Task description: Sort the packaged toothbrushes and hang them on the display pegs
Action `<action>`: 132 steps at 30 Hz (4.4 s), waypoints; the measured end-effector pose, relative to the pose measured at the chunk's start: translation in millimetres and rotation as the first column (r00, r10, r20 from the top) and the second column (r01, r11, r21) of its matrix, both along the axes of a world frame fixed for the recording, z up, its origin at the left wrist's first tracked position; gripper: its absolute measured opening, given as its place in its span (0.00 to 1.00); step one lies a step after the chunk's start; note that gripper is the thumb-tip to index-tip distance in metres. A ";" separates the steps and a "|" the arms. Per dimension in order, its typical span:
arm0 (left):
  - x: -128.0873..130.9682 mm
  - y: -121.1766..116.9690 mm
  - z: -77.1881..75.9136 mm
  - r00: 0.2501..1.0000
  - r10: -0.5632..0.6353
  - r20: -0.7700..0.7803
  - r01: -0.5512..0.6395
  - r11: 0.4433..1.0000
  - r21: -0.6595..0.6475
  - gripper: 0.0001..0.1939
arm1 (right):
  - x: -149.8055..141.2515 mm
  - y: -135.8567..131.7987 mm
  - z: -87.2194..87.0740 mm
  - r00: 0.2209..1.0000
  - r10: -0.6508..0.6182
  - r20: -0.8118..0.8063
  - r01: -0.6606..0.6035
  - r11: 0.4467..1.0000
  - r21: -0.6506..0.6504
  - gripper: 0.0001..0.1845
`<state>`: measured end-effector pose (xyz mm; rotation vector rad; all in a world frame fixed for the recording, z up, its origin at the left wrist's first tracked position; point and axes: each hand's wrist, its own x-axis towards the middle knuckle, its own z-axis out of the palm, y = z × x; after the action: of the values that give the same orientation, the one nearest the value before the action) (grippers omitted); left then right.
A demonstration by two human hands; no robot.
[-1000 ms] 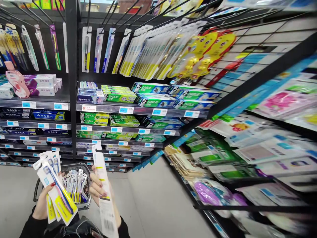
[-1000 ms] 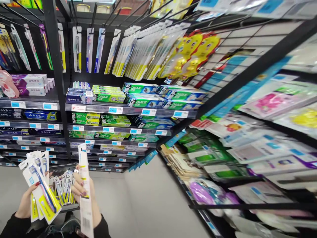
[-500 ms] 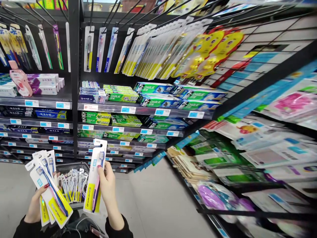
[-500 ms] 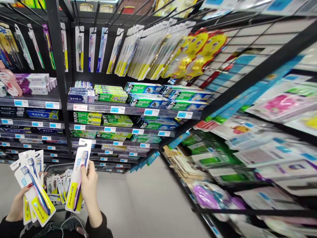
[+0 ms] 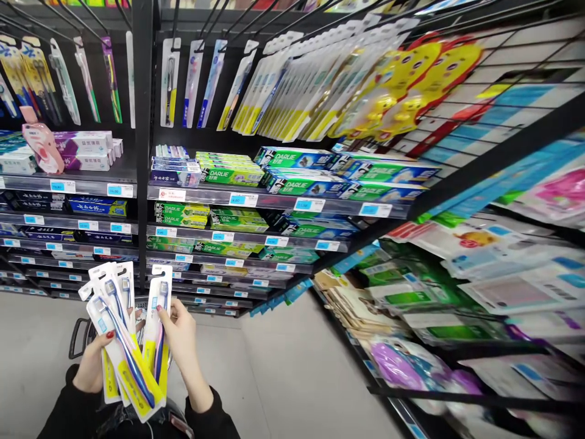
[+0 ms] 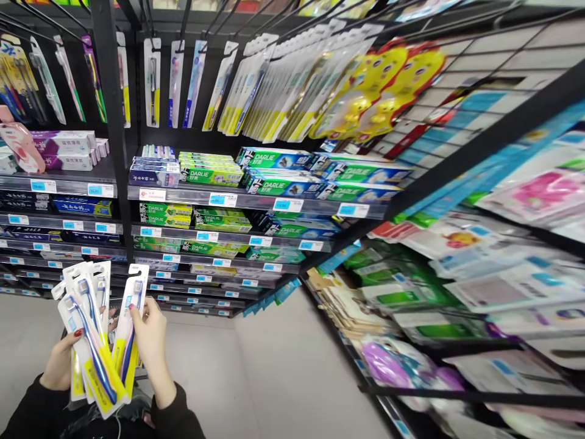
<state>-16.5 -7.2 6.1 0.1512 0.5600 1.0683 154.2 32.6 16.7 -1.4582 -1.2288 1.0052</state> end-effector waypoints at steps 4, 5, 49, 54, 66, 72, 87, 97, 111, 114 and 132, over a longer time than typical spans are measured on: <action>9.1 4.2 1.9 1.000 0.021 0.002 -0.021 0.998 -0.054 0.30 | -10.5 -1.7 5.4 0.992 -0.044 0.121 0.039 0.998 0.047 0.09; 9.8 4.4 2.6 0.999 0.033 0.005 -0.032 0.998 -0.049 0.30 | -11.7 -1.8 5.3 0.988 -0.064 0.139 0.057 0.997 0.058 0.09; 8.1 -0.4 14.3 0.937 0.217 -0.274 -0.217 0.976 0.032 0.31 | 23.0 -17.5 13.0 0.962 -0.046 -0.268 0.050 0.999 0.008 0.10; 11.7 -6.0 23.0 0.944 0.160 -0.288 -0.146 0.987 0.070 0.24 | 11.3 -18.2 15.2 0.990 -0.013 0.139 0.021 0.998 -0.058 0.10; 20.2 -19.4 31.0 0.918 0.202 -0.341 -0.184 0.979 0.086 0.33 | -21.8 -42.6 13.2 0.987 0.161 0.009 -0.161 0.987 0.020 0.16; 20.8 -20.6 36.6 0.889 0.199 -0.412 -0.159 0.979 0.130 0.26 | -24.2 -47.2 12.6 0.990 0.134 0.045 -0.137 0.988 0.070 0.17; 6.3 -10.7 18.8 0.930 0.110 -0.350 -0.176 0.971 -0.164 0.35 | -32.4 -49.1 7.9 0.959 0.090 0.269 -0.117 0.990 0.083 0.18; 17.6 -11.6 21.0 0.874 0.169 -0.457 -0.278 0.943 -0.184 0.34 | -35.0 -49.4 32.9 0.938 0.307 0.162 -0.293 0.951 -0.102 0.20; 0.1 -9.6 34.7 0.924 0.172 -0.342 -0.225 0.967 -0.122 0.32 | -7.5 -35.9 7.8 0.647 0.126 -0.752 -0.232 0.972 -0.036 0.20; 0.1 -10.2 33.0 0.930 0.162 -0.330 -0.217 0.967 -0.136 0.33 | -6.3 -31.2 1.3 0.568 0.022 -0.823 -0.154 0.985 -0.080 0.21; 9.2 -17.3 32.6 0.938 0.187 -0.291 -0.224 0.969 -0.101 0.30 | -23.0 -49.3 21.3 0.984 0.170 0.047 -0.172 0.984 0.049 0.19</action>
<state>-7.3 -24.5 38.7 0.1295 0.9165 1.2178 131.2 -16.7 38.0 -1.3569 -1.4205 1.0514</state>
